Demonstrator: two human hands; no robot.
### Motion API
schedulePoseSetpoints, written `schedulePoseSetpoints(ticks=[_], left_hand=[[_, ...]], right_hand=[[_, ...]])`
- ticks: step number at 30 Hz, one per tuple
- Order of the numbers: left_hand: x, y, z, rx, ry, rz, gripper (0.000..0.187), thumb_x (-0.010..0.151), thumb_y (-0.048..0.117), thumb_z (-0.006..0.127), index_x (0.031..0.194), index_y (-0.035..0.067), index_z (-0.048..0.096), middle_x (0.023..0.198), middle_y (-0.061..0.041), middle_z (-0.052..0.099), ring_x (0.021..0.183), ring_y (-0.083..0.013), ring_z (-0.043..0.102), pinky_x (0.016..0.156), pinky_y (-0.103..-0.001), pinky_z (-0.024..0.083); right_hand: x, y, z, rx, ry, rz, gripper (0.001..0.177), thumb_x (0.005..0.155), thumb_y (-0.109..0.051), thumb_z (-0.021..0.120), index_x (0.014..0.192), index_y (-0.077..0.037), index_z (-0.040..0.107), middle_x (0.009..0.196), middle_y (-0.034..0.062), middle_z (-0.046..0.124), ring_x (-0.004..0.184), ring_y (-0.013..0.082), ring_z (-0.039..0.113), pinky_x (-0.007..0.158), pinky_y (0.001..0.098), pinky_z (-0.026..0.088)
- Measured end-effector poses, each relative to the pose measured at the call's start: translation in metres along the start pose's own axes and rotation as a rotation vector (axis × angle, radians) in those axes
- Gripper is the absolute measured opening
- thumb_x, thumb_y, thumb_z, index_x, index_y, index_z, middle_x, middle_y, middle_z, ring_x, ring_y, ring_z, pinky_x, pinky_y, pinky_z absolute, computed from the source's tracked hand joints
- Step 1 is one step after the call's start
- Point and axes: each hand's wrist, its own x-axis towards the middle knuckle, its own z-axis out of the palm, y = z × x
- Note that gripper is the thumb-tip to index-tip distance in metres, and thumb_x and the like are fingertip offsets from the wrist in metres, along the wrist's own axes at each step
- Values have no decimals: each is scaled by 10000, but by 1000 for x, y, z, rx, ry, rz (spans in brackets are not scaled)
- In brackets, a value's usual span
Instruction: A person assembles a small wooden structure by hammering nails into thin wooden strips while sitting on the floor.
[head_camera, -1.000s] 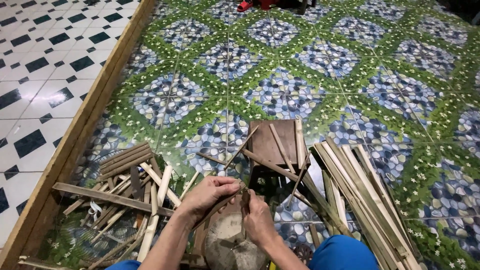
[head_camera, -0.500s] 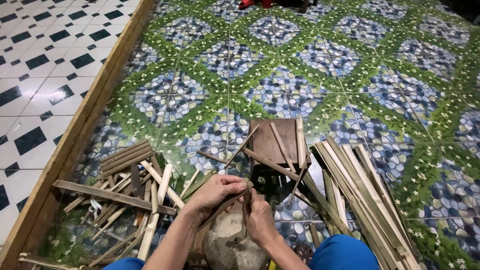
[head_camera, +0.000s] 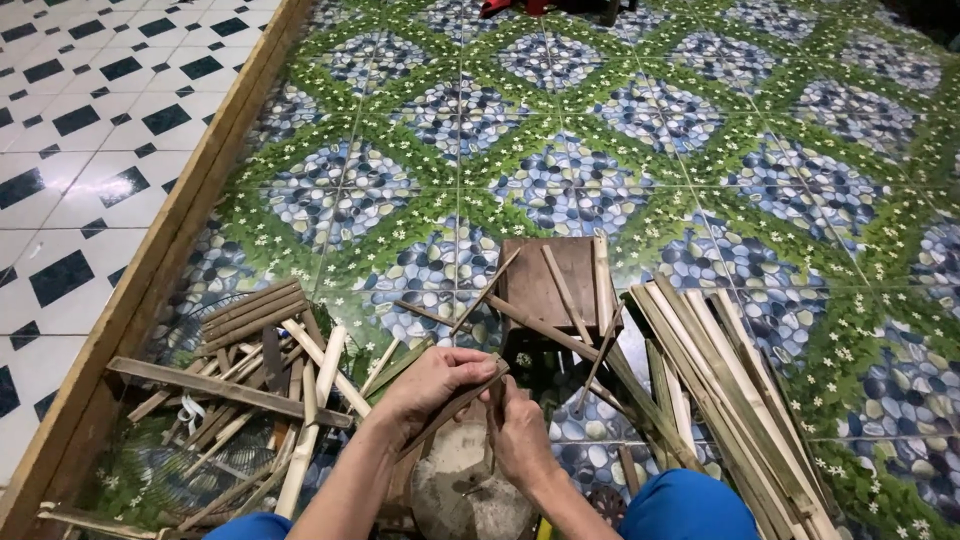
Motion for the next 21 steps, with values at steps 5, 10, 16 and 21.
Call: schedulePoseSetpoints(ticks=[5, 10, 16, 21], left_hand=[[5, -3, -2, -7, -42, 8, 215, 935, 112, 727, 1090, -10, 811, 699, -64, 695, 464, -84, 499, 401, -194, 383], [15, -8, -4, -70, -34, -2, 259, 894, 42, 739, 1128, -44, 809, 872, -111, 780, 617, -111, 620, 553, -197, 489], [11, -2, 1, -95, -30, -39, 271, 894, 11, 716, 1141, -59, 803, 861, -146, 784, 608, -141, 648, 525, -202, 504], [2, 9, 5, 50, 13, -51, 273, 888, 81, 738, 1136, 9, 827, 915, -106, 790, 719, -161, 653, 693, -256, 537]], right_hand=[[1, 7, 3, -18, 10, -12, 216, 975, -172, 568, 1179, -123, 616, 839, 97, 740, 665, 294, 702, 619, 443, 538], [3, 15, 7, -33, 40, -31, 179, 972, -148, 555, 1078, -50, 661, 801, 144, 746, 604, 274, 680, 564, 423, 537], [2, 9, 4, -37, 56, 14, 163, 949, -76, 590, 1102, -33, 627, 712, 119, 733, 513, 228, 651, 480, 390, 521], [11, 29, -9, -81, -119, 105, 357, 870, -79, 667, 1223, -107, 614, 903, 111, 775, 711, 278, 729, 654, 417, 570]])
